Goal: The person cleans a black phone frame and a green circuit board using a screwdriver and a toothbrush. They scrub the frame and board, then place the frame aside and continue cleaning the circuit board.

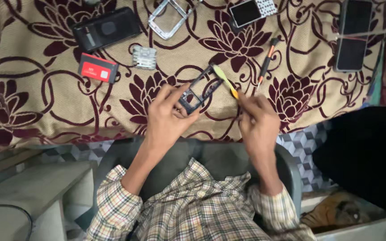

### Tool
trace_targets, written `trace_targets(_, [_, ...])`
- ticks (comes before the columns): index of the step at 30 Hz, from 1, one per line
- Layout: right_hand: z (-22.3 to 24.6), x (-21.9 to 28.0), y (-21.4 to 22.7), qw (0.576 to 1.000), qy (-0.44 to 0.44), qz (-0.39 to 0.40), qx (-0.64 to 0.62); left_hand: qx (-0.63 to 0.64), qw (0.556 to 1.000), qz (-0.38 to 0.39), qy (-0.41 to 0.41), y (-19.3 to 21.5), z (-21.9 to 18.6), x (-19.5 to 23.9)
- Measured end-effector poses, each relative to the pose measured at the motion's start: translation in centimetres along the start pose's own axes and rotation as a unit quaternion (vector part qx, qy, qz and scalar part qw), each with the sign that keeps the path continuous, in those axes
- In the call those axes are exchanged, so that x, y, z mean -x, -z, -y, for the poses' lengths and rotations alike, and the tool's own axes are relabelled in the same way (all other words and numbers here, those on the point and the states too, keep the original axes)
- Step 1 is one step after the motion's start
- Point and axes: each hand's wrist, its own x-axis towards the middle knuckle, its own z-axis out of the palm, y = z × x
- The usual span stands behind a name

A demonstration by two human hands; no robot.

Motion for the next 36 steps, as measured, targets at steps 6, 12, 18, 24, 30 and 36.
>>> trace_targets(6, [0.6, 2.7, -0.3, 0.989, 0.15, 0.013, 0.005, -0.034, 0.998, 0.037, -0.034, 0.1, 0.4, 0.2])
trace_targets(12, [1.1, 0.1, -1.6, 0.984, 0.175, 0.002, 0.041, -0.053, 0.998, 0.034, -0.022, 0.1, -0.2, 0.0])
trace_targets(18, [0.3, -0.7, 0.9, 0.984, 0.169, 0.057, 0.033, -0.042, 0.998, 0.043, -0.035, 0.6, 0.2, 0.3])
trace_targets(24, [-0.1, -1.7, 0.3, 0.978, 0.193, 0.069, 0.034, -0.056, 0.997, 0.053, -0.016, 0.3, -0.3, 0.1])
trace_targets(30, [-0.8, -2.6, 3.3, 0.97, 0.194, 0.1, 0.107, -0.078, 0.994, 0.063, -0.033, 0.2, 0.2, 0.5])
trace_targets(36, [-1.0, -3.2, 3.0, 0.955, 0.251, 0.084, 0.135, -0.086, 0.993, 0.06, -0.051, 0.3, -0.4, 0.1])
